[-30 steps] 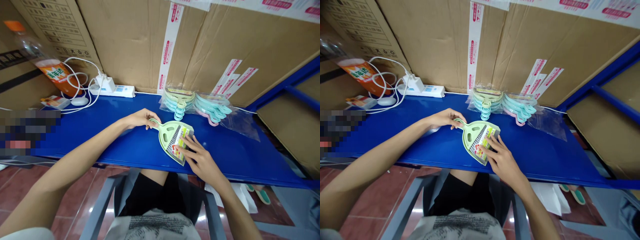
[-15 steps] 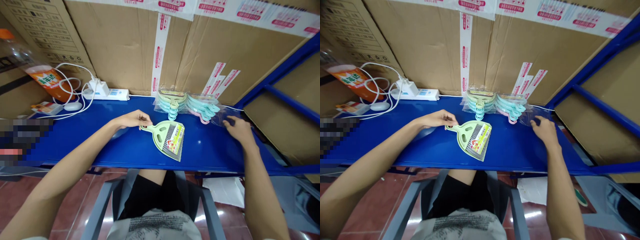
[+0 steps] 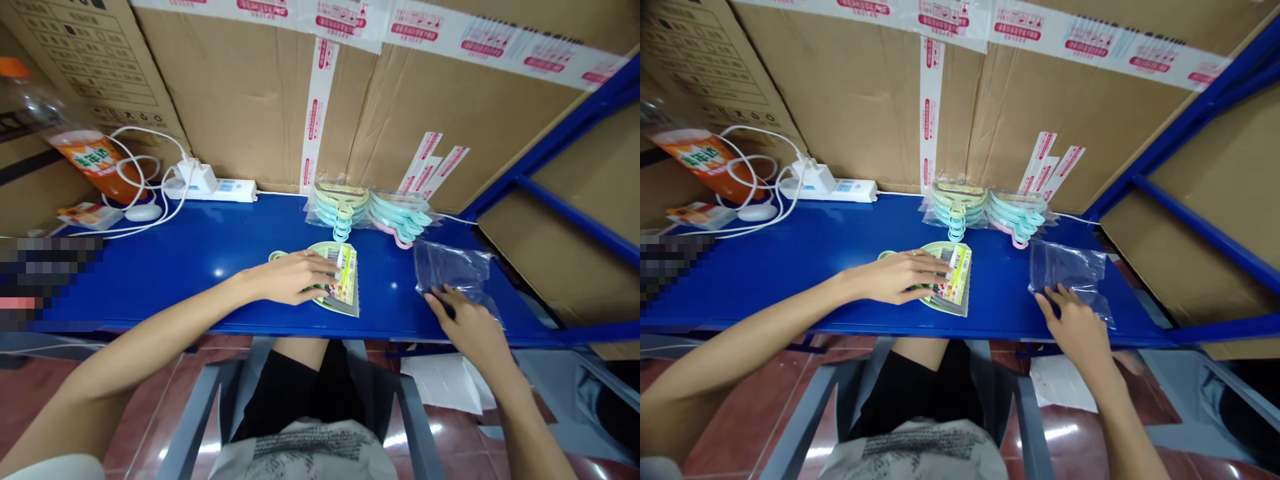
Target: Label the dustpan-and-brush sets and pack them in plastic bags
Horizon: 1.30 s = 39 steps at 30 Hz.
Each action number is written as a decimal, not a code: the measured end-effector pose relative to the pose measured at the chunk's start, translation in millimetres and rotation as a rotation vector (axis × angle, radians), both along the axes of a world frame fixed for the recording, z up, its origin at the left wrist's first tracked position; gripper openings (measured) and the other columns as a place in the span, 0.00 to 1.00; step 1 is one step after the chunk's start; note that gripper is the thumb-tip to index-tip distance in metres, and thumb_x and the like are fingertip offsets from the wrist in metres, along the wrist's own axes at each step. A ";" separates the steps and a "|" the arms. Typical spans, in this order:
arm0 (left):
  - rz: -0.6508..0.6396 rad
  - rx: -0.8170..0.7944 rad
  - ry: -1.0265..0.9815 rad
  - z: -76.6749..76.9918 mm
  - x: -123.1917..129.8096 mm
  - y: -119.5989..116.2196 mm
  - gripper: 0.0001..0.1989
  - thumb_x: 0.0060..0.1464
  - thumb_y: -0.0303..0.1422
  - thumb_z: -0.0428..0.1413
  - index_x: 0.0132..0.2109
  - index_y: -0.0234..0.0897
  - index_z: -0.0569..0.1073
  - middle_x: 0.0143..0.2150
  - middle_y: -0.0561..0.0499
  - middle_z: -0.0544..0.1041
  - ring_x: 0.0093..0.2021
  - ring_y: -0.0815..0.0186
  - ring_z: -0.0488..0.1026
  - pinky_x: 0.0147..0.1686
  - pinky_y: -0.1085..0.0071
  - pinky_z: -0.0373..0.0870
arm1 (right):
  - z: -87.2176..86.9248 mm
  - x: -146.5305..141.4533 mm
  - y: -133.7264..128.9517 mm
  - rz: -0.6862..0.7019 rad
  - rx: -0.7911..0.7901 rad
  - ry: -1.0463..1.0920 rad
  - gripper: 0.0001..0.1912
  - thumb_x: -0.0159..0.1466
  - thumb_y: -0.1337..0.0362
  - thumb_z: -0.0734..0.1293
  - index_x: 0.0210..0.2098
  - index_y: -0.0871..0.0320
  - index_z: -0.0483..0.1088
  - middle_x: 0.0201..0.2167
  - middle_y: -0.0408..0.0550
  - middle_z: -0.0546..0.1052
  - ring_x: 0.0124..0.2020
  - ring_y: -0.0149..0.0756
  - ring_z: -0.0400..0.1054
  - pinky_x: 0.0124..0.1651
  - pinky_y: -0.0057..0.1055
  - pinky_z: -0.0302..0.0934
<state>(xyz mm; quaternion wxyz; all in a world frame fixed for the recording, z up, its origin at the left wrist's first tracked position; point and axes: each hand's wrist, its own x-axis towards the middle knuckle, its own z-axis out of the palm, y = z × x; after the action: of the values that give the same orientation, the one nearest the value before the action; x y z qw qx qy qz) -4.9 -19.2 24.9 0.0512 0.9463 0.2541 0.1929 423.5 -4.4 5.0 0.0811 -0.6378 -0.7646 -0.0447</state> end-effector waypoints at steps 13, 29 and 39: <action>0.067 0.101 -0.092 3.7 -0.1 -1.4 0.17 0.76 0.40 0.54 0.57 0.37 0.84 0.59 0.37 0.84 0.60 0.48 0.79 0.58 0.51 0.74 | 9.5 -36.1 -7.0 0.051 0.172 -0.134 0.20 0.74 0.56 0.65 0.57 0.57 0.82 0.44 0.58 0.88 0.35 0.53 0.83 0.31 0.40 0.69; 0.184 -0.717 -1.109 27.7 -49.3 28.4 0.27 0.67 0.58 0.59 0.53 0.37 0.83 0.51 0.40 0.85 0.45 0.59 0.84 0.39 0.65 0.81 | 116.1 -158.5 -10.6 1.124 0.432 0.458 0.17 0.70 0.75 0.68 0.47 0.46 0.81 0.43 0.40 0.87 0.50 0.41 0.82 0.52 0.43 0.76; 0.375 -0.733 -1.010 34.9 -71.8 28.4 0.23 0.48 0.47 0.77 0.44 0.38 0.83 0.35 0.49 0.85 0.33 0.66 0.81 0.34 0.70 0.79 | 89.4 -219.4 74.2 1.267 0.627 0.449 0.15 0.68 0.76 0.66 0.40 0.50 0.79 0.43 0.40 0.87 0.50 0.40 0.81 0.54 0.46 0.72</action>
<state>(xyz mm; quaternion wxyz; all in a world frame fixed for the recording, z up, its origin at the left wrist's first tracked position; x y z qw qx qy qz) -76.7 9.2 59.8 0.4495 0.5998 0.4090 0.5205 204.1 69.8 94.4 0.4241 -0.0149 -0.9025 -0.0741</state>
